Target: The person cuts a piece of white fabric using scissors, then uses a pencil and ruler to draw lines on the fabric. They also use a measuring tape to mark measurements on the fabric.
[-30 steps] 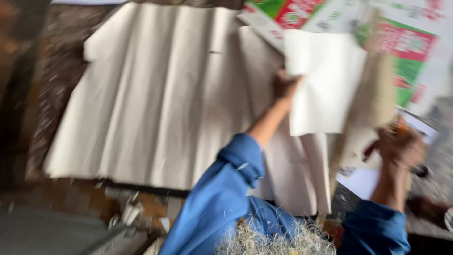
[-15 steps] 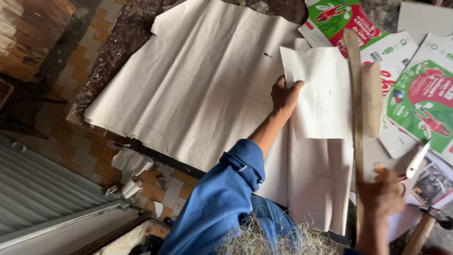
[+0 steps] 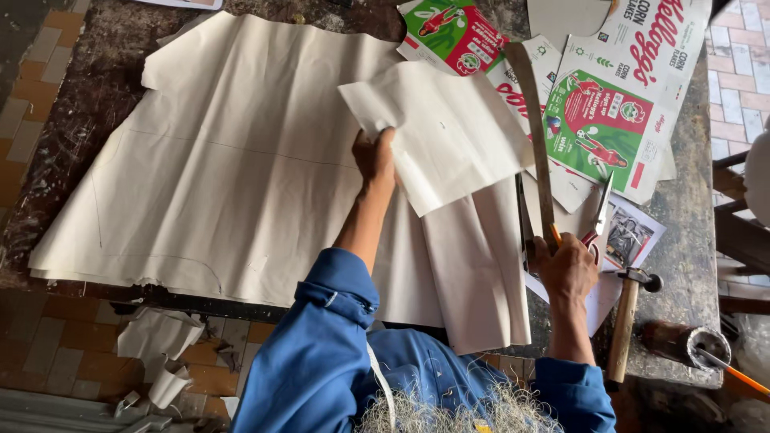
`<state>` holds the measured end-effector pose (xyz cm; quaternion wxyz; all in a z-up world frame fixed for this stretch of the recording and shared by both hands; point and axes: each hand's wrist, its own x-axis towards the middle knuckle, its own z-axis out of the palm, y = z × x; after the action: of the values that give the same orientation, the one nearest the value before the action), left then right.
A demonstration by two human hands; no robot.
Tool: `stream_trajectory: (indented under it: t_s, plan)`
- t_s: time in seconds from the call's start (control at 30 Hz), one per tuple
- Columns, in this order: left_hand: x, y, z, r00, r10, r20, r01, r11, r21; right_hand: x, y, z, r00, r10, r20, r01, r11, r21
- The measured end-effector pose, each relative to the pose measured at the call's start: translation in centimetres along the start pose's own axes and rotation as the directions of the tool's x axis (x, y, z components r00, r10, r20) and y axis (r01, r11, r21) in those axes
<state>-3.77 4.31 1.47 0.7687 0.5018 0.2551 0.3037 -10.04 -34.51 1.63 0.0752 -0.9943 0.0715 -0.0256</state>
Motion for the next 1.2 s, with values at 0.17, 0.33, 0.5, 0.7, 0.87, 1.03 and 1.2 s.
stream_trajectory:
  t_s: [0.17,0.33,0.5,0.7,0.87,1.03,1.2]
  plan:
    - [0.5,0.1,-4.1,0.984,-0.042,-0.175,-0.028,0.925,-0.38,-1.8,-1.2,-2.7,0.953,-0.083,-0.29,0.047,0.991,-0.129]
    - [-2.9,-5.1,-6.7,0.943,-0.259,-0.21,0.151,0.894,-0.423,-5.6,-11.7,-1.0,0.863,-0.375,0.338,-0.12,0.499,0.859]
    - [-8.1,-4.7,-11.8,0.996,0.035,0.085,-0.063,0.934,0.352,-4.0,-23.2,4.1,0.789,-0.329,0.518,-0.458,0.247,0.854]
    - [-9.4,1.9,-23.7,0.838,0.109,0.534,-0.534,-0.026,0.845,-1.5,-25.5,4.1,0.825,-0.379,0.42,-0.207,0.489,0.848]
    - [-8.7,7.8,-37.6,0.972,0.134,-0.194,0.201,-0.041,0.979,-1.5,-26.3,2.8,0.725,-0.36,0.588,0.063,0.884,0.464]
    - [-4.4,11.8,-45.1,0.78,0.626,-0.002,0.059,-0.07,0.996,-2.4,-28.1,4.4,0.68,-0.493,0.543,0.326,0.866,0.379]
    - [1.0,11.6,-41.4,0.632,0.359,0.687,-0.769,0.183,0.612,-3.3,-32.3,6.5,0.649,-0.519,0.556,0.404,0.855,0.326]
